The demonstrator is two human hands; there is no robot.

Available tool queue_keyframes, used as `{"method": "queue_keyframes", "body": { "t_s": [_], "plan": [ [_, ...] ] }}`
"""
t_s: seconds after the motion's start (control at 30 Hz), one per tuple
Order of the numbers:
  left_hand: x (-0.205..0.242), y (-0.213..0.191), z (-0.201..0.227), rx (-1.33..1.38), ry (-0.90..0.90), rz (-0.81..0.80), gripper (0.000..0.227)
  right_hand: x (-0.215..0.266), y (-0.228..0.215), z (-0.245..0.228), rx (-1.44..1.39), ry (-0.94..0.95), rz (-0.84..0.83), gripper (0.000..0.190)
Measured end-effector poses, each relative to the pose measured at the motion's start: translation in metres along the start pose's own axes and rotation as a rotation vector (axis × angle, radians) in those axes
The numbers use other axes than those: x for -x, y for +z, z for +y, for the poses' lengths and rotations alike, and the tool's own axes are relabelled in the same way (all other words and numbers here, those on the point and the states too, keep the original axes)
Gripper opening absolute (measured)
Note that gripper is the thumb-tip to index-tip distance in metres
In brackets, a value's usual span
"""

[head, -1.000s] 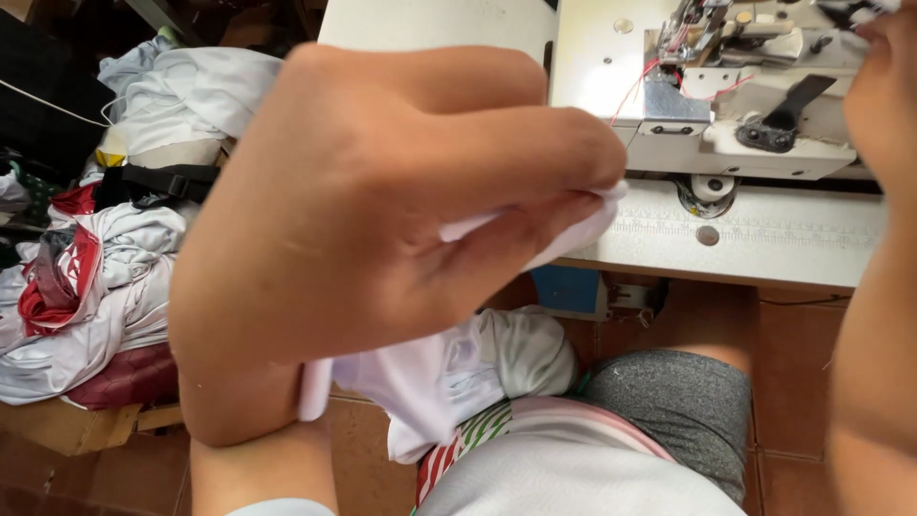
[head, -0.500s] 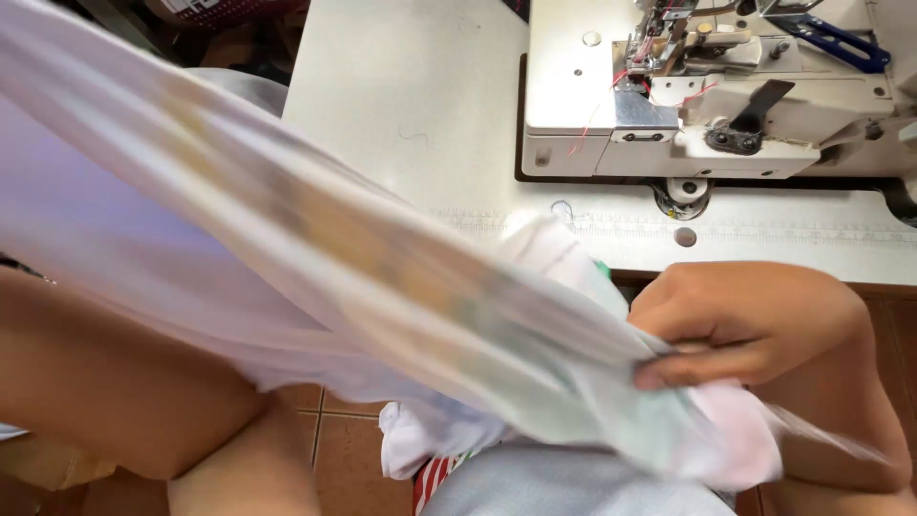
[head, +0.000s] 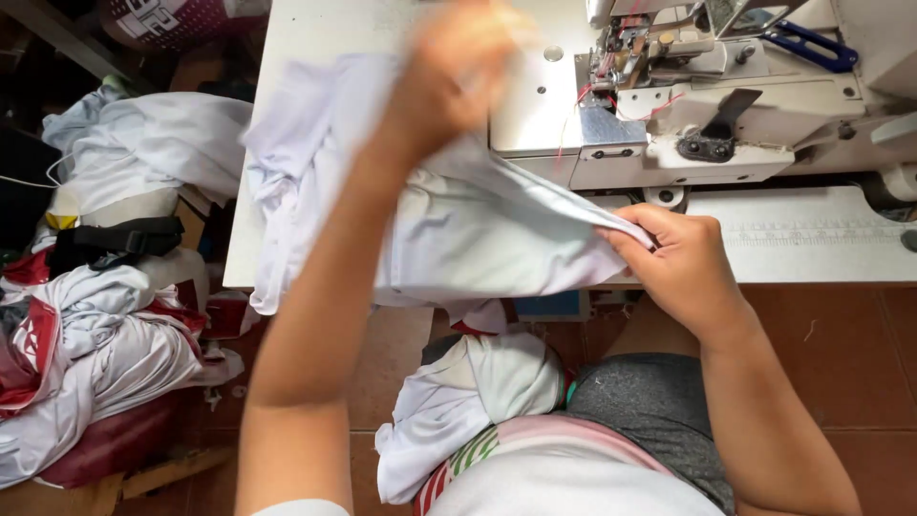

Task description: Trimming loose threads from a garment using hand snips at a sewing workstation

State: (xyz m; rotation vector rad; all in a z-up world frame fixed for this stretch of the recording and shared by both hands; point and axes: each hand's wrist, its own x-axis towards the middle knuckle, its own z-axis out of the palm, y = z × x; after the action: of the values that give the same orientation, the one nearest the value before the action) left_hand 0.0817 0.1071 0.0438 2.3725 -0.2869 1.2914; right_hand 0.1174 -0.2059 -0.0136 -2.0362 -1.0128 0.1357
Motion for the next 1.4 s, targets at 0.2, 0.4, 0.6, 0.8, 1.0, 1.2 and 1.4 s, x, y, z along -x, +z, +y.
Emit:
{"method": "queue_keyframes", "body": {
  "t_s": [0.2,0.4,0.6,0.8,1.0,1.2,1.4],
  "plan": [
    [0.046,0.014,0.049,-0.080,0.029,-0.490,0.037,0.010,-0.012,-0.007,-0.335,-0.006,-0.190,0.017],
    [0.122,0.014,0.147,0.186,-0.178,0.013,0.028,0.024,-0.001,-0.011,-0.380,-0.052,-0.076,0.006],
    [0.160,0.041,0.182,0.252,-0.451,0.145,0.015,0.014,0.007,-0.037,-0.564,-0.255,-0.071,0.023],
    [0.134,-0.023,0.195,0.459,-0.621,0.171,0.020,0.020,0.005,-0.022,-0.177,-0.373,0.083,0.015],
    [0.132,-0.038,0.200,0.665,-1.169,0.350,0.029,0.028,0.019,-0.015,-0.460,0.029,0.116,0.019],
    [0.095,-0.094,0.179,1.157,-1.364,-0.166,0.031,0.011,-0.011,-0.004,-1.257,0.249,-0.287,0.039],
    [0.082,-0.104,0.179,0.891,-1.380,-0.129,0.028,0.004,-0.020,-0.013,-0.977,0.087,-0.301,0.013]
  ]
}}
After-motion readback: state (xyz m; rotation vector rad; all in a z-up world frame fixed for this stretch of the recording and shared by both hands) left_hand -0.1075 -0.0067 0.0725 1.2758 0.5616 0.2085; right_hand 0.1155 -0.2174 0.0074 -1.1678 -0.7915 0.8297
